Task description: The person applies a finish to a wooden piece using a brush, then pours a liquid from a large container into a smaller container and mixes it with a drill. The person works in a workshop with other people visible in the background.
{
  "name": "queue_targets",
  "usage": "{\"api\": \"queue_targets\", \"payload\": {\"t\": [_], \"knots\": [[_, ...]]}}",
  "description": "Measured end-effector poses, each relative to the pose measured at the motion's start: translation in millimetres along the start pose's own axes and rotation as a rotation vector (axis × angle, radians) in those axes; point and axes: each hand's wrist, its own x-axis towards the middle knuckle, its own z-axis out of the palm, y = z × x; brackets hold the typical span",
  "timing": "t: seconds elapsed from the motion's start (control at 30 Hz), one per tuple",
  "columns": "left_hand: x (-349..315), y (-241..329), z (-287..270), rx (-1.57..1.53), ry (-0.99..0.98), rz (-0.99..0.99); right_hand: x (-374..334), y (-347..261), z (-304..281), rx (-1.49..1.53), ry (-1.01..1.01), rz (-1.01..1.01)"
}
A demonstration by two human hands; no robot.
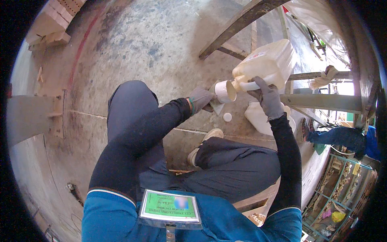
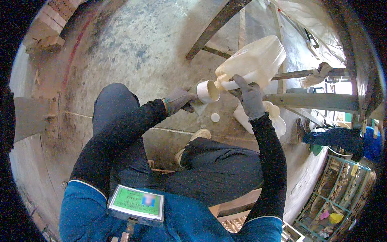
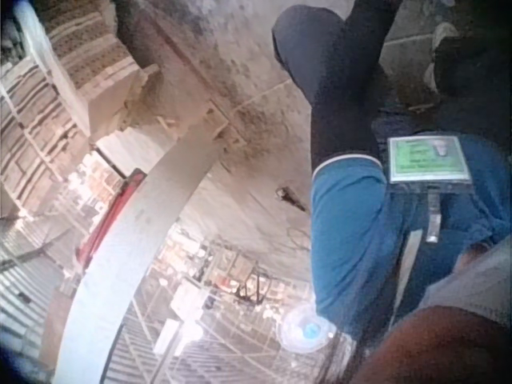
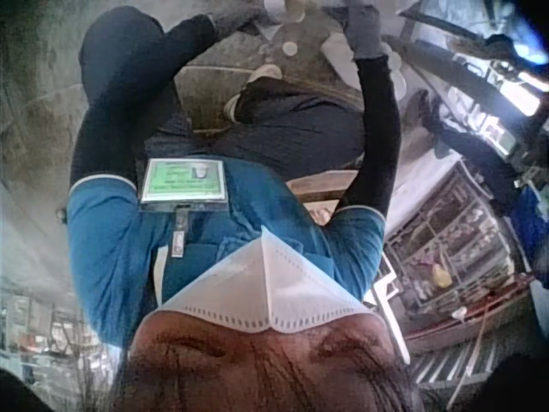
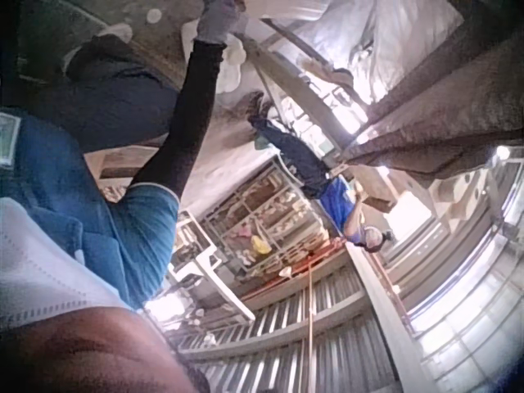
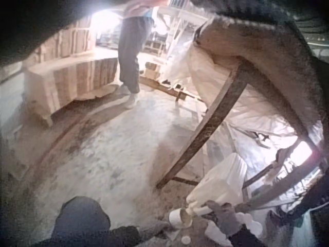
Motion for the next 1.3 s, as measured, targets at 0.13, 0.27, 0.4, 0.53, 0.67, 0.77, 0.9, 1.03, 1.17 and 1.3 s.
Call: {"api": "queue_targets", "payload": {"t": [0.13,0.27,0.4,0.53,0.67,0.77,0.9,1.03,1.17,1.3], "knots": [[2,-5,-1,-0.027,0.038,-0.020,-5,-3,15,0.170,0.067,0.155],[9,-14,-2,-0.057,0.046,-0.007,-6,8,18,-0.133,0.046,0.021],[19,-18,-7,0.274,-0.056,0.174,-6,16,4,-0.392,-0.092,-0.143],[29,-26,-8,0.363,-0.072,0.145,-3,7,22,-0.061,0.030,0.079],[37,-36,-13,1.248,-0.099,0.619,0,12,18,-0.199,-0.006,0.074],[48,-43,-14,1.205,-0.100,0.480,1,14,15,-0.342,-0.103,-0.009],[50,-43,-13,1.090,-0.084,0.425,3,33,7,-0.356,-0.069,-0.121],[44,-38,-13,1.302,-0.083,0.501,-2,22,34,-0.090,0.084,0.083],[38,-36,-12,1.188,-0.111,0.544,3,56,17,-0.217,-0.006,-0.063],[47,-45,-12,1.035,-0.093,0.439,-2,57,19,-0.327,-0.010,-0.115]]}}
